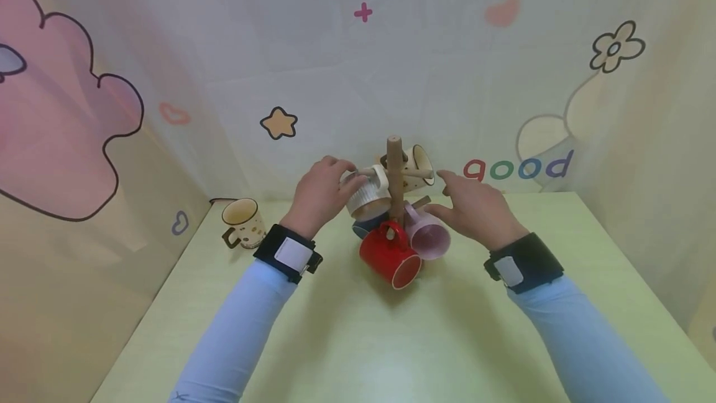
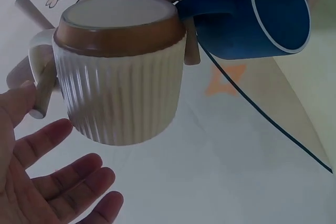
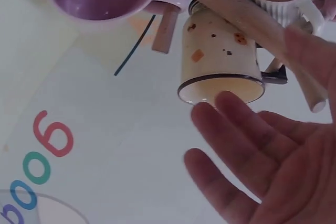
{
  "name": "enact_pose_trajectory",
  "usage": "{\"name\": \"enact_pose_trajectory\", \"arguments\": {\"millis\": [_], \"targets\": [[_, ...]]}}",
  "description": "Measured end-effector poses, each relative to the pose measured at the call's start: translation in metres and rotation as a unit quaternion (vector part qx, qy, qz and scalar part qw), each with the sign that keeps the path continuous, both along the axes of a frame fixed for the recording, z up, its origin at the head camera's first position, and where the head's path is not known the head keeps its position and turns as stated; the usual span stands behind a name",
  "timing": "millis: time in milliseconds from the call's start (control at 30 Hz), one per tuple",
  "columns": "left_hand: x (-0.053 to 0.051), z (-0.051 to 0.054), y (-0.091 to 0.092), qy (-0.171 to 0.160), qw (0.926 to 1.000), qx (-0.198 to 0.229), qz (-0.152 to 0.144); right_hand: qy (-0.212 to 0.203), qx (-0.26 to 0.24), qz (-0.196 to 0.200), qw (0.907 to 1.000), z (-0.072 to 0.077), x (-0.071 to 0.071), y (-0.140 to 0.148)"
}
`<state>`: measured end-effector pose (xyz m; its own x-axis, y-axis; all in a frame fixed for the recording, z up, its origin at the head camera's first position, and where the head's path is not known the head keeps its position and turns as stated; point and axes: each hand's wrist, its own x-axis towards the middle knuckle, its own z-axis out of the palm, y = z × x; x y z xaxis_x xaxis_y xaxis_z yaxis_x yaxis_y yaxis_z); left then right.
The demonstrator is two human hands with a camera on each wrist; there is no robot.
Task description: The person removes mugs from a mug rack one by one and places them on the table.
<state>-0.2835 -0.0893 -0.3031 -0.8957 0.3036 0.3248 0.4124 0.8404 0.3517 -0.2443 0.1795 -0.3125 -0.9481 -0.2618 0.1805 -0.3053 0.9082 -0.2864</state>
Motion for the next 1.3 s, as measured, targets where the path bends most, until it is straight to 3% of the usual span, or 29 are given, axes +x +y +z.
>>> {"name": "enact_pose_trajectory", "arguments": {"millis": [233,433,900,1300], "targets": [[0.000,0.004,0.009,0.031,0.9983,-0.046,-0.015,0.073,-0.016,0.015,0.9971,0.012,-0.004,-0.013],[-0.001,0.003,0.011,0.068,0.9934,-0.091,-0.016,0.114,-0.009,-0.001,0.9935,0.012,-0.008,-0.018],[0.000,0.004,0.015,0.061,0.9905,-0.124,0.000,0.047,0.000,-0.012,0.9988,0.019,-0.011,-0.023],[0.003,0.006,0.018,0.083,0.9810,-0.174,0.019,0.052,0.007,-0.009,0.9986,0.017,-0.014,-0.022]]}}
